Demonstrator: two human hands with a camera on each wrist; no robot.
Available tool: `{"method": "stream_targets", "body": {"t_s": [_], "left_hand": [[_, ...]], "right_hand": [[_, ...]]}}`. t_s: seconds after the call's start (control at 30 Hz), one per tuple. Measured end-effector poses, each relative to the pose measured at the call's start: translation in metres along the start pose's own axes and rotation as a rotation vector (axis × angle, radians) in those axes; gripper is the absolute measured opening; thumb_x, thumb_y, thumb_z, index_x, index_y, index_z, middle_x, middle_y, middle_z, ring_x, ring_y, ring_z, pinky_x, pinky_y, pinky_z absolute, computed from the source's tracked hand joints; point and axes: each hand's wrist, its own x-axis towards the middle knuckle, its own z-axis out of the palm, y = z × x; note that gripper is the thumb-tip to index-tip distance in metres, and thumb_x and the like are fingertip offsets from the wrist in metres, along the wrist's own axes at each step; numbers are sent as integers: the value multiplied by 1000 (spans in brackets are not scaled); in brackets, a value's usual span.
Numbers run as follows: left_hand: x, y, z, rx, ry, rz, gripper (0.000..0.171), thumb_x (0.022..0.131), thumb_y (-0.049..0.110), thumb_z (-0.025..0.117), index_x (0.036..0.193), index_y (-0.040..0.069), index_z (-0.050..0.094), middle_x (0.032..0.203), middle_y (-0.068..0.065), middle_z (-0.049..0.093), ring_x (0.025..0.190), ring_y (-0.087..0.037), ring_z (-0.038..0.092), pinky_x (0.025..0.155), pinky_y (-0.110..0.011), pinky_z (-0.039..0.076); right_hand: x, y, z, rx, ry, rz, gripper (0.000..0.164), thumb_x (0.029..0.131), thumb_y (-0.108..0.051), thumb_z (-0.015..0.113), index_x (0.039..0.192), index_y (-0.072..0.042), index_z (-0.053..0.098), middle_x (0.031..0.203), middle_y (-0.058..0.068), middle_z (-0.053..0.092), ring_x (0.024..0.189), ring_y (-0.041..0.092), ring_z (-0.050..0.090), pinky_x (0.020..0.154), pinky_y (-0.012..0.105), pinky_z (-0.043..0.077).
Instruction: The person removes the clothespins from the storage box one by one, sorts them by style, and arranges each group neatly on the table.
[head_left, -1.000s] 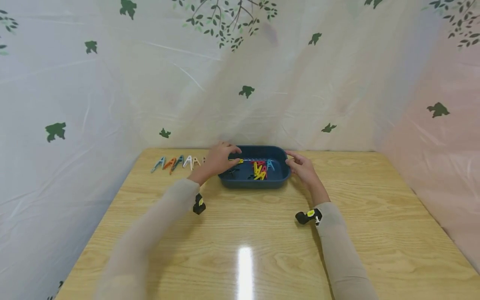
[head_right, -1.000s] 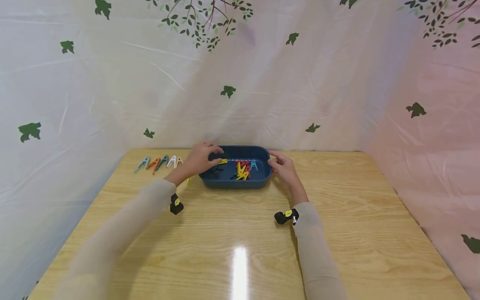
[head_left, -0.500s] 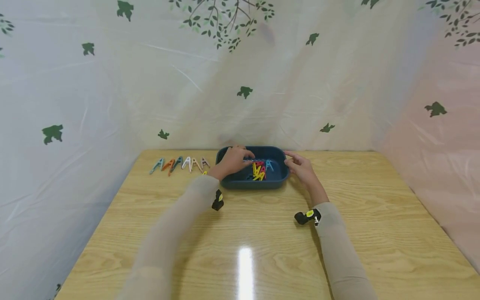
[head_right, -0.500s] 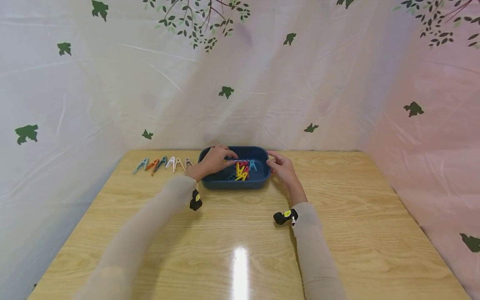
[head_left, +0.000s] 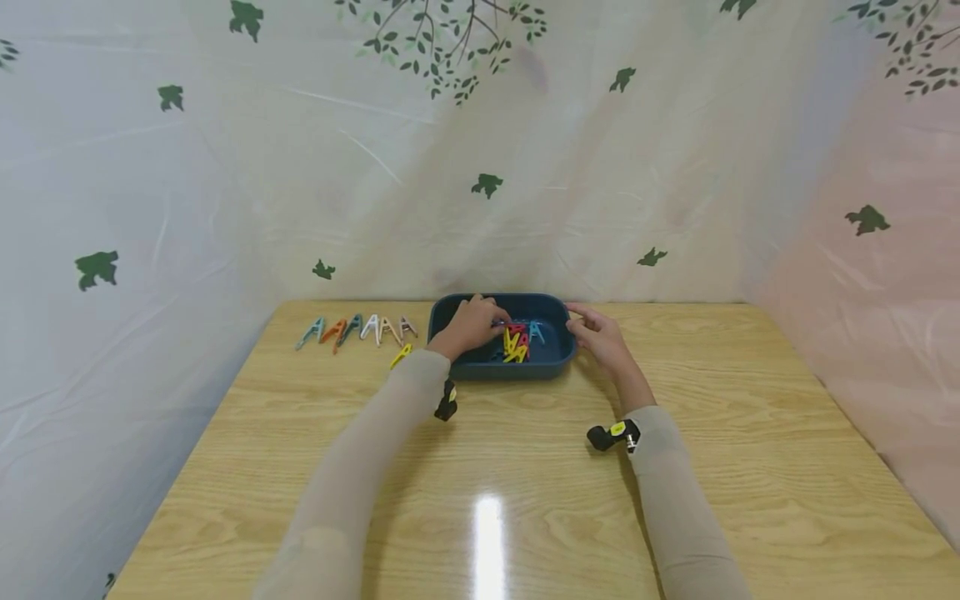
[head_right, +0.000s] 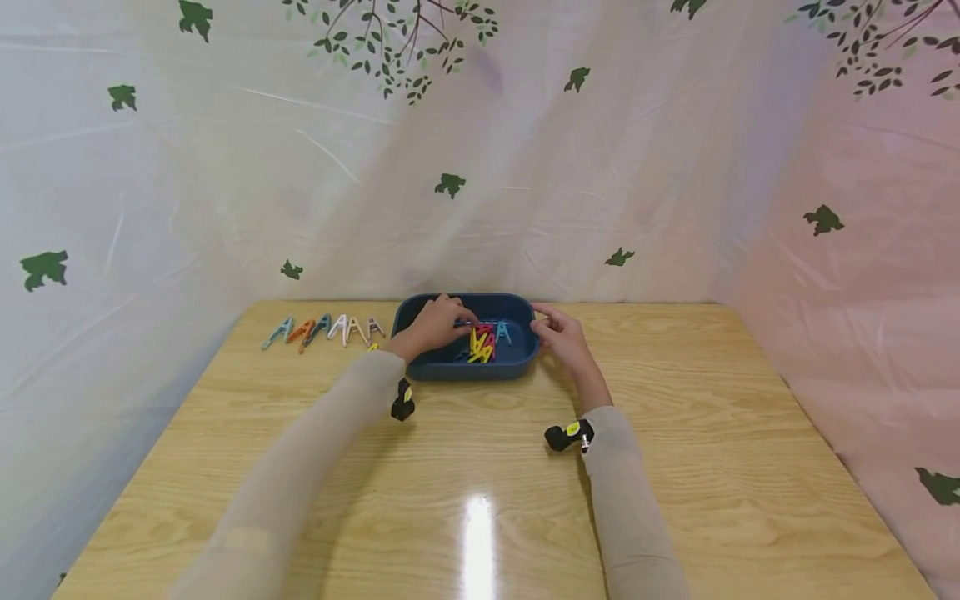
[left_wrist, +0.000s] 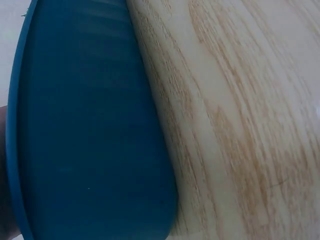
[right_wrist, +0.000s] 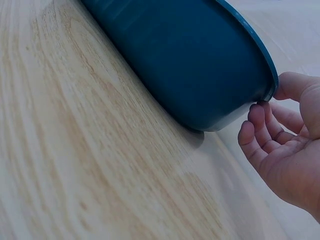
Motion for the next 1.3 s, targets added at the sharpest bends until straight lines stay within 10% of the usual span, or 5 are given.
{"method": "stream_targets", "body": {"t_s": [1.3], "left_hand": [[-15,-11,-10,60,-73,57,7,94,23,74,94,18,79,110,-4,68,104,-26,55,93,-48,44]], "right_hand": [[0,0,1,16,3,-16,47,101,-10,59,145,3,50,84,-12,57,71,1,48,65,16,46]]}}
